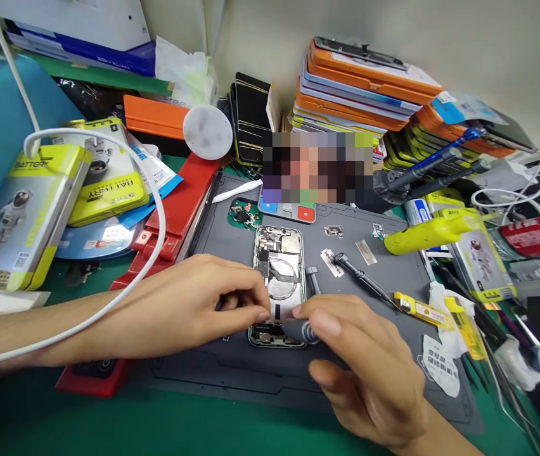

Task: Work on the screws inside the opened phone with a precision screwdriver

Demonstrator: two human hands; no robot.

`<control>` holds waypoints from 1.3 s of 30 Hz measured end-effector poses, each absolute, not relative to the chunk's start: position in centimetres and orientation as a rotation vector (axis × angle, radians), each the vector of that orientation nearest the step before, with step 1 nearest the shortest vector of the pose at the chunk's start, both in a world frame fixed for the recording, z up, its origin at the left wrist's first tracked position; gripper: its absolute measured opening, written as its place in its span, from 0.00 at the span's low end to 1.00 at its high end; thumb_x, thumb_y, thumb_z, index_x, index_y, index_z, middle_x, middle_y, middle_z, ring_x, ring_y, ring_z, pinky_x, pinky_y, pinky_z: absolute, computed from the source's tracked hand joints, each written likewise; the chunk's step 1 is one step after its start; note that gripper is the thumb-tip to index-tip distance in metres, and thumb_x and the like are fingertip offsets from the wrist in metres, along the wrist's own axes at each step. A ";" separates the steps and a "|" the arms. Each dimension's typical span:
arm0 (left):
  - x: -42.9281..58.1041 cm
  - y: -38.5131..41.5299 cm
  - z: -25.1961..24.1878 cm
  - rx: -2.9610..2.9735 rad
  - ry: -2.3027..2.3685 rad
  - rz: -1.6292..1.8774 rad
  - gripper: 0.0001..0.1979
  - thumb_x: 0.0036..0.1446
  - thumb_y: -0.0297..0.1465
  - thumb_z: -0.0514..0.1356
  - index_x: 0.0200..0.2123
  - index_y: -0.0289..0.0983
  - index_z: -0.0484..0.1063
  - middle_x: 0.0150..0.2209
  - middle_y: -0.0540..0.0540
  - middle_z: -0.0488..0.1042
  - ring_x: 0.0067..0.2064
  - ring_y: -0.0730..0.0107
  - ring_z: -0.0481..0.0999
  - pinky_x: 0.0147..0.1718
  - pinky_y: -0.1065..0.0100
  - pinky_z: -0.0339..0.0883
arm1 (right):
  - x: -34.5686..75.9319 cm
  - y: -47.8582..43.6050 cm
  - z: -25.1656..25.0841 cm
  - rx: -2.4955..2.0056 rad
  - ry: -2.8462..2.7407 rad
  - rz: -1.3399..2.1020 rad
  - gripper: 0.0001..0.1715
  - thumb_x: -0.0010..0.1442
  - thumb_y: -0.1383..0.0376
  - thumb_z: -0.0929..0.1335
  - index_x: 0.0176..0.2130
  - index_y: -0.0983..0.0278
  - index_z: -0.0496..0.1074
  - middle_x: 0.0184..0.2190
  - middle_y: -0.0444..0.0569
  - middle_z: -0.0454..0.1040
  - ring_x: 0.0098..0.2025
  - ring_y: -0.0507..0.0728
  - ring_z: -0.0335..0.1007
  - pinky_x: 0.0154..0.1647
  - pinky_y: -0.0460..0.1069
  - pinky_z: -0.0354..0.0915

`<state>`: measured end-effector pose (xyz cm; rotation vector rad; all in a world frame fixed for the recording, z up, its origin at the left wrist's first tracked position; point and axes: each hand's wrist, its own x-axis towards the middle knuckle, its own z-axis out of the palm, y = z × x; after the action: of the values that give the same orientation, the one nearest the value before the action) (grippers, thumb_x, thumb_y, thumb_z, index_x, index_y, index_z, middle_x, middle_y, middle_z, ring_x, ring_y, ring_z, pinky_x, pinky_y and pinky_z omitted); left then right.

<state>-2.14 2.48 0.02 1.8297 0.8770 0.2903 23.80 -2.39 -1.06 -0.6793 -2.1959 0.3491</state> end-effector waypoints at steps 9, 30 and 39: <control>-2.2 2.4 0.0 1.838 0.887 0.253 0.14 0.79 0.39 0.58 0.44 0.43 0.82 0.38 0.53 0.85 0.39 0.67 0.82 0.37 0.70 0.65 | 24.3 -2.7 -0.2 -0.664 -2.215 0.301 0.28 0.76 0.74 0.61 0.69 0.68 0.73 0.50 0.58 0.83 0.53 0.59 0.84 0.50 0.55 0.83; -1.9 2.0 0.3 1.855 0.998 0.222 0.20 0.79 0.42 0.49 0.34 0.42 0.67 0.28 0.54 0.73 0.31 0.68 0.74 0.29 0.69 0.62 | 23.9 -3.0 -0.4 -0.653 -2.244 0.205 0.22 0.80 0.71 0.60 0.62 0.65 0.79 0.46 0.53 0.82 0.50 0.56 0.81 0.52 0.51 0.81; -2.3 1.9 -0.6 1.953 0.909 0.272 0.22 0.81 0.41 0.49 0.34 0.40 0.71 0.29 0.54 0.73 0.31 0.70 0.72 0.29 0.69 0.57 | 24.3 -2.9 0.1 -0.670 -2.198 0.288 0.23 0.80 0.73 0.60 0.63 0.68 0.78 0.47 0.54 0.79 0.53 0.55 0.80 0.58 0.51 0.79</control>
<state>-2.30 1.89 -0.65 1.9527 0.9093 0.2717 24.27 -2.90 0.06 -0.6697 -2.1983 0.2885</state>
